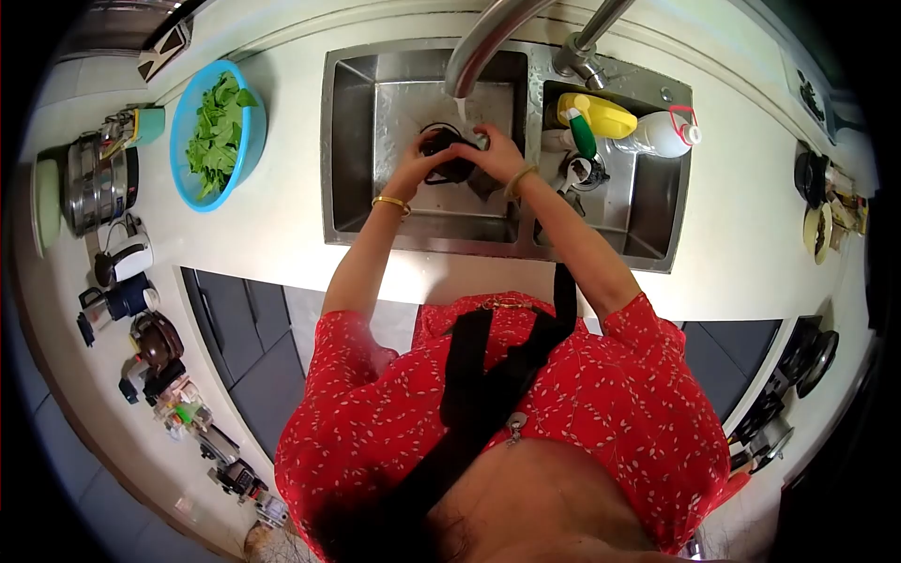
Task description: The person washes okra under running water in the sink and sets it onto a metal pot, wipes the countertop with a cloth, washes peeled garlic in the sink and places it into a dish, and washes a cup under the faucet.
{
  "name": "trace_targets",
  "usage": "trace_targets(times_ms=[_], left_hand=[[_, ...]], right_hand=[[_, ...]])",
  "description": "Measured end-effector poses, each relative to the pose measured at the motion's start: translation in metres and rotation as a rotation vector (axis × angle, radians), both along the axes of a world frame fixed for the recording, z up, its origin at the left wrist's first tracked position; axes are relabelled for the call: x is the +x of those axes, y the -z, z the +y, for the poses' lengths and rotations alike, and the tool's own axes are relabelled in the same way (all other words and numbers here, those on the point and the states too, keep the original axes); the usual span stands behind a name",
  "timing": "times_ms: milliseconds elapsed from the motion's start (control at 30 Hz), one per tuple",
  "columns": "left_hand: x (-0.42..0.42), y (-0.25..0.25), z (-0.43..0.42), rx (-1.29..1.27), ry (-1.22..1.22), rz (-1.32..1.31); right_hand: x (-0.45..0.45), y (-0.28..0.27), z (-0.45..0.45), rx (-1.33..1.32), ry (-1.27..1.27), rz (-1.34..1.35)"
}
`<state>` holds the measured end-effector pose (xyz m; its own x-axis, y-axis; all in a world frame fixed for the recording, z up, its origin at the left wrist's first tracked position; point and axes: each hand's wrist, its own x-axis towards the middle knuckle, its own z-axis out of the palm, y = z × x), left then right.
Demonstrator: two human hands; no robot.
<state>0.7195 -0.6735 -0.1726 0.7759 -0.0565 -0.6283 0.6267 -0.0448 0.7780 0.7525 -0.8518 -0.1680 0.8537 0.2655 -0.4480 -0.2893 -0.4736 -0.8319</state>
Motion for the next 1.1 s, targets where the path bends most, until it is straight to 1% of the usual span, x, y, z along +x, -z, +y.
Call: trace_targets(times_ms=[33,67,167,200,300,333,433,567,600,700,733,833,933,1033,1067,1100], left_hand=[[-0.004,0.007,0.003,0.104,0.012,-0.012],[-0.01,0.015,0.004,0.186,-0.032,-0.045],[-0.024,0.067,0.019,0.571,0.128,-0.177],[-0.027,0.058,0.017,0.652,0.147,-0.205],[-0.034,0.068,0.01,0.802,0.183,-0.203],[-0.034,0.075,0.008,0.817,0.173,-0.217],[-0.031,0.108,0.005,0.863,0.158,-0.265],[-0.02,0.136,0.0,0.921,0.216,-0.348],[-0.016,0.141,-0.001,0.931,0.239,-0.373],[-0.009,0.137,-0.011,0.943,0.26,-0.357],[-0.01,0.14,-0.012,0.946,0.274,-0.371],[-0.017,0.146,-0.013,0.943,0.328,-0.382],[-0.026,0.146,-0.009,0.911,0.386,-0.331],[-0.032,0.142,-0.006,0.861,0.419,-0.296],[-0.033,0.145,-0.005,0.845,0.412,-0.296],[-0.033,0.144,-0.005,0.83,0.403,-0.298]], right_hand=[[0.003,-0.004,0.0,0.019,0.001,0.107],[0.005,-0.011,0.0,0.18,-0.004,0.233],[0.022,-0.018,0.008,0.126,-0.043,0.564],[0.023,-0.01,0.016,0.141,-0.007,0.491],[0.036,0.011,0.024,0.121,-0.097,0.571],[0.035,0.003,0.031,0.231,-0.014,0.58],[0.032,0.027,0.03,0.539,0.13,0.62],[0.036,0.042,0.024,0.416,0.15,0.617],[0.036,0.039,0.026,0.31,0.135,0.58],[0.041,0.027,0.037,0.162,0.158,0.616],[0.043,0.044,0.03,0.325,0.157,0.755],[0.038,0.066,0.031,0.601,0.307,0.863],[0.036,0.073,0.029,0.661,0.305,0.827],[0.031,0.097,0.027,0.707,0.308,0.686],[0.03,0.101,0.026,0.642,0.33,0.667],[0.03,0.091,0.03,0.577,0.351,0.647]])
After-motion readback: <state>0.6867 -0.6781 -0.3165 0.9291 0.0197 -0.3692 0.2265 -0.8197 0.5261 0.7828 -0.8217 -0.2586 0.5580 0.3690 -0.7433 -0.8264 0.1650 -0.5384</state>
